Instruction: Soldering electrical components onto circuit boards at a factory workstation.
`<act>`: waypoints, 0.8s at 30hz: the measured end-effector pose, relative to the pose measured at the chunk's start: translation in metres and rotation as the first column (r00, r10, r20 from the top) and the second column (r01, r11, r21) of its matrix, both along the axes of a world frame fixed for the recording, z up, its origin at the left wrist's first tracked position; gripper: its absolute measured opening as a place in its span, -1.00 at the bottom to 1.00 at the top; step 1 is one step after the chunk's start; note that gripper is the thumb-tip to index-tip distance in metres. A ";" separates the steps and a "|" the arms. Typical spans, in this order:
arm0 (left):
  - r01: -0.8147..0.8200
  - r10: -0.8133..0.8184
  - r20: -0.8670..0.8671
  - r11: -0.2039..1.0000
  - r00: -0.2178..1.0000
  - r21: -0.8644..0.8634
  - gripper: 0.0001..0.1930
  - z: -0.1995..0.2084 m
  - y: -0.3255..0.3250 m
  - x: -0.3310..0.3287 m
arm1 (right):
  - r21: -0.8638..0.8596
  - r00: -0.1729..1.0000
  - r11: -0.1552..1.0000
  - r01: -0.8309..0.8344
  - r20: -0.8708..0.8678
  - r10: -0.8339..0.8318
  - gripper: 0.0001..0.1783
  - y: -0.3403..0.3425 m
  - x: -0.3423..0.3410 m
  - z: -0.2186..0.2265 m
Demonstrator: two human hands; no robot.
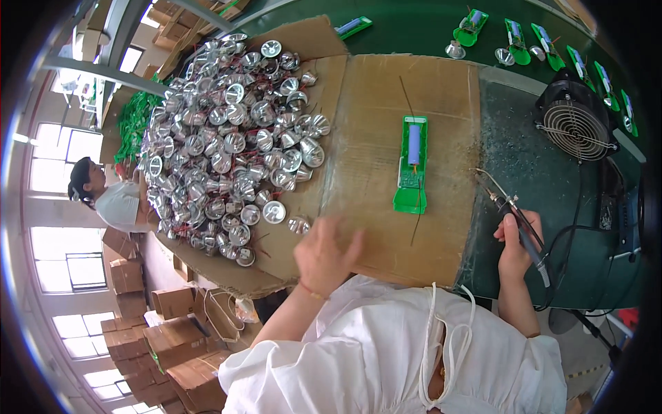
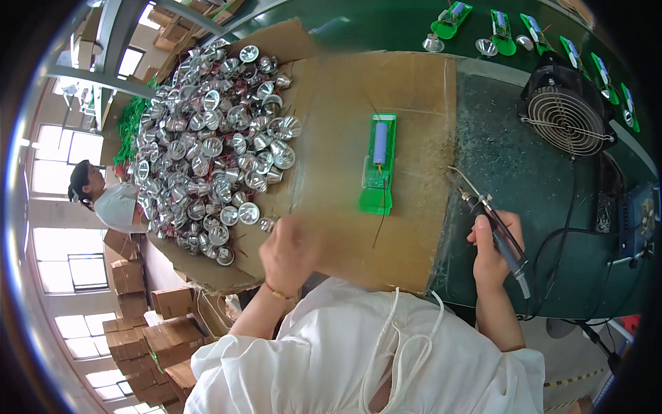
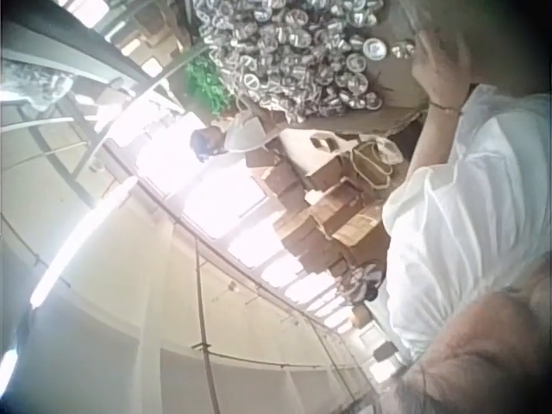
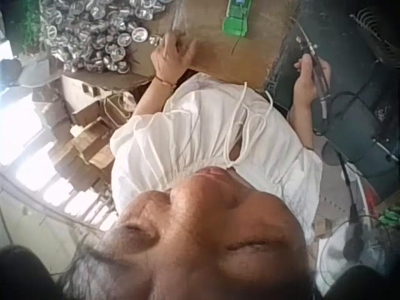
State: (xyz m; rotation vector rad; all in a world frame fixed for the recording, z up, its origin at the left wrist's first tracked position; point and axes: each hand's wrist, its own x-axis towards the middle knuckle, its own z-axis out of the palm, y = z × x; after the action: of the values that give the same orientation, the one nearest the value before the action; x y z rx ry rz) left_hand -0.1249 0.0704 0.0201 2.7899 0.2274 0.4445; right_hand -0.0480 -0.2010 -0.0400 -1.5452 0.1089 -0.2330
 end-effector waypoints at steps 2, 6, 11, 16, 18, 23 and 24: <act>-0.062 0.080 -0.166 0.992 0.983 0.114 -0.69 0.007 0.024 -0.024 | -0.007 1.000 1.000 -0.017 0.016 0.017 -0.82 0.002 -0.001 -0.001; 0.045 0.004 -0.078 0.788 0.997 0.614 -0.76 0.013 0.034 -0.035 | -0.027 0.999 0.999 -0.020 0.039 0.021 -0.83 0.004 -0.006 0.000; 0.110 -0.080 -0.078 0.823 0.994 0.557 -0.91 -0.028 0.043 -0.002 | -0.041 0.997 0.998 -0.038 0.060 0.040 -0.82 0.008 -0.012 0.005; 0.078 -0.080 0.014 0.895 0.997 -0.439 -0.93 -0.016 0.011 0.031 | 0.082 0.991 0.988 -0.133 0.029 0.131 -0.83 0.018 -0.023 0.016; 0.119 -0.140 -0.011 0.879 0.990 -0.462 -0.91 -0.016 -0.006 0.042 | 0.087 0.981 0.977 -0.196 0.012 0.195 -0.82 0.025 -0.026 0.021; 0.140 -0.115 0.081 0.847 0.990 -0.513 -0.86 -0.028 -0.026 0.066 | -0.091 0.961 0.960 -0.263 0.063 0.269 -0.82 0.040 -0.020 0.019; 0.144 -0.120 0.080 0.844 0.989 -0.516 -0.86 -0.031 -0.027 0.069 | -0.093 0.963 0.962 -0.258 0.060 0.264 -0.82 0.042 -0.017 0.019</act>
State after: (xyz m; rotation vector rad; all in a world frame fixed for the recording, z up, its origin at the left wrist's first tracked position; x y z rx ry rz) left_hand -0.0555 0.0436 -0.0104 2.2398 0.1190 0.3471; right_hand -0.0653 -0.1585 -0.0209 -1.6151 -0.1639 -0.0844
